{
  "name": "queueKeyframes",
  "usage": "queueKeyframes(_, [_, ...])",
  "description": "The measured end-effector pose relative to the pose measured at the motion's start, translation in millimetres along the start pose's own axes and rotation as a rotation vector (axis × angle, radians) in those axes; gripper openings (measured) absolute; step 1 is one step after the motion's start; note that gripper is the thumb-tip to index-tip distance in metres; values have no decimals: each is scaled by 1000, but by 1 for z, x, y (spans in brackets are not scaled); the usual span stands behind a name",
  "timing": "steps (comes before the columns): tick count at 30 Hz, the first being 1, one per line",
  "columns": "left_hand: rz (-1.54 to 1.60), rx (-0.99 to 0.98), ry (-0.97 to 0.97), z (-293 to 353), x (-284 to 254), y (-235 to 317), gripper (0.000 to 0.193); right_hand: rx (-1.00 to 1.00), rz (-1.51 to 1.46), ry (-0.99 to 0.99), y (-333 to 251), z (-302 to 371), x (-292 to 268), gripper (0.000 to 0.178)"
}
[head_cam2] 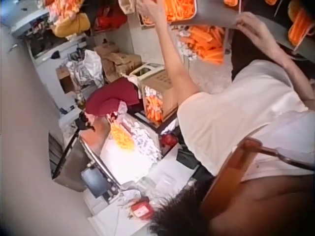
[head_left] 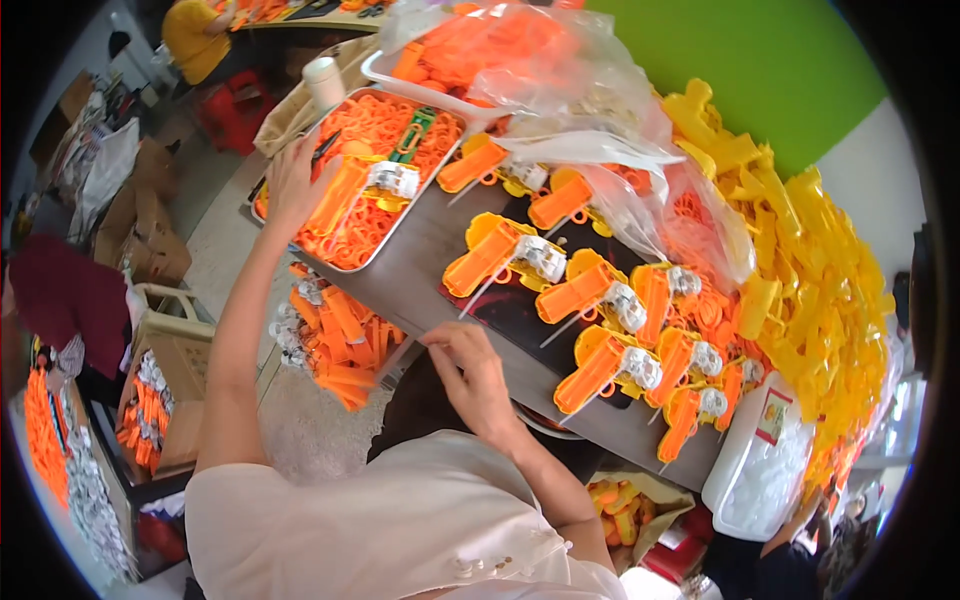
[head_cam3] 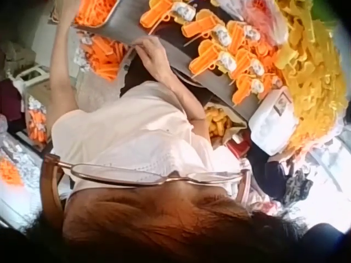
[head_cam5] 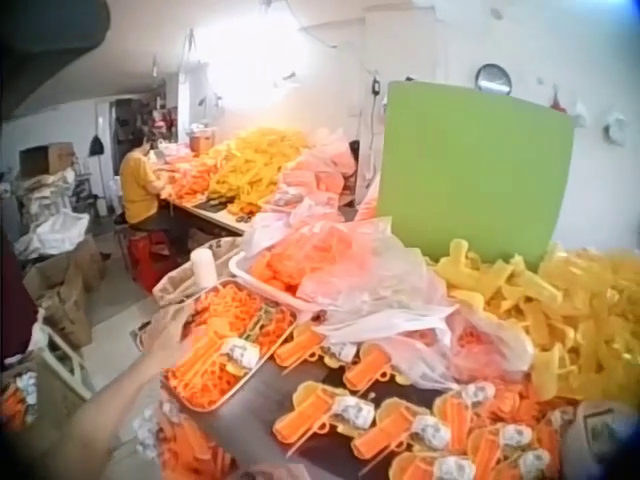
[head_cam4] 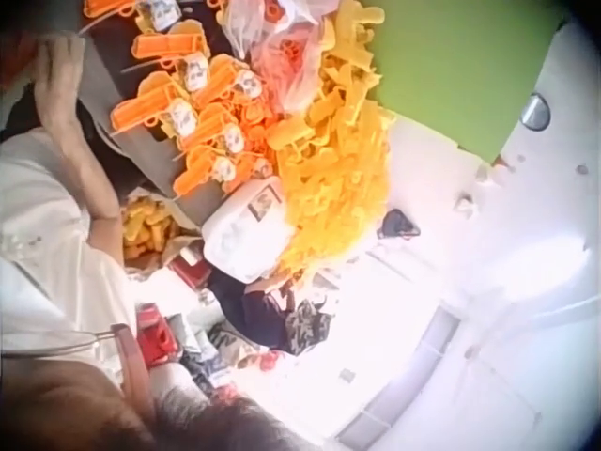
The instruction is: The worker is assembling parts, applying stickers, and packaging toy water guns at a factory workbench.
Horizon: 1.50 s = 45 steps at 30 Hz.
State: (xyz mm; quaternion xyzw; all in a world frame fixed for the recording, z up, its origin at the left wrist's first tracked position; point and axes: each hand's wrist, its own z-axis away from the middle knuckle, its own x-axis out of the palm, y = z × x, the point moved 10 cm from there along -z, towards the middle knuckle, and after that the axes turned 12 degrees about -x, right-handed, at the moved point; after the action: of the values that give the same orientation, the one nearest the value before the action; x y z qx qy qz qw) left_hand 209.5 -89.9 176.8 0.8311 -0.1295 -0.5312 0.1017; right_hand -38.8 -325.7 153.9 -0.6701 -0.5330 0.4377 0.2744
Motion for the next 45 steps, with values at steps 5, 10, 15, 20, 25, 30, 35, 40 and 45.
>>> queueKeyframes(5, [106,95,-148,62,2,54,78,20,187,42,22,-44,-44,13])
queueKeyframes(10, [208,101,-82,68,-5,43,72,-188,304,86,61,-150,-33,18])
queueKeyframes(15, [212,145,10,72,-25,45,63,-211,419,113,93,-223,0,17])
queueKeyframes(20, [291,73,-44,88,-73,55,47,-11,752,29,141,-267,28,60])
queueKeyframes(25, [371,99,-311,165,-73,75,49,148,852,190,143,-272,37,79])
queueKeyframes(30, [490,191,-532,234,-48,121,50,266,435,98,154,-275,47,76])
queueKeyframes(35, [518,326,-482,261,-23,170,51,82,110,146,123,-284,15,71])
queueKeyframes(40, [355,322,-331,252,-3,177,50,-20,-267,43,24,-245,-54,38])
queueKeyframes(45, [336,213,-170,218,1,157,44,231,-212,91,57,-175,-114,35])
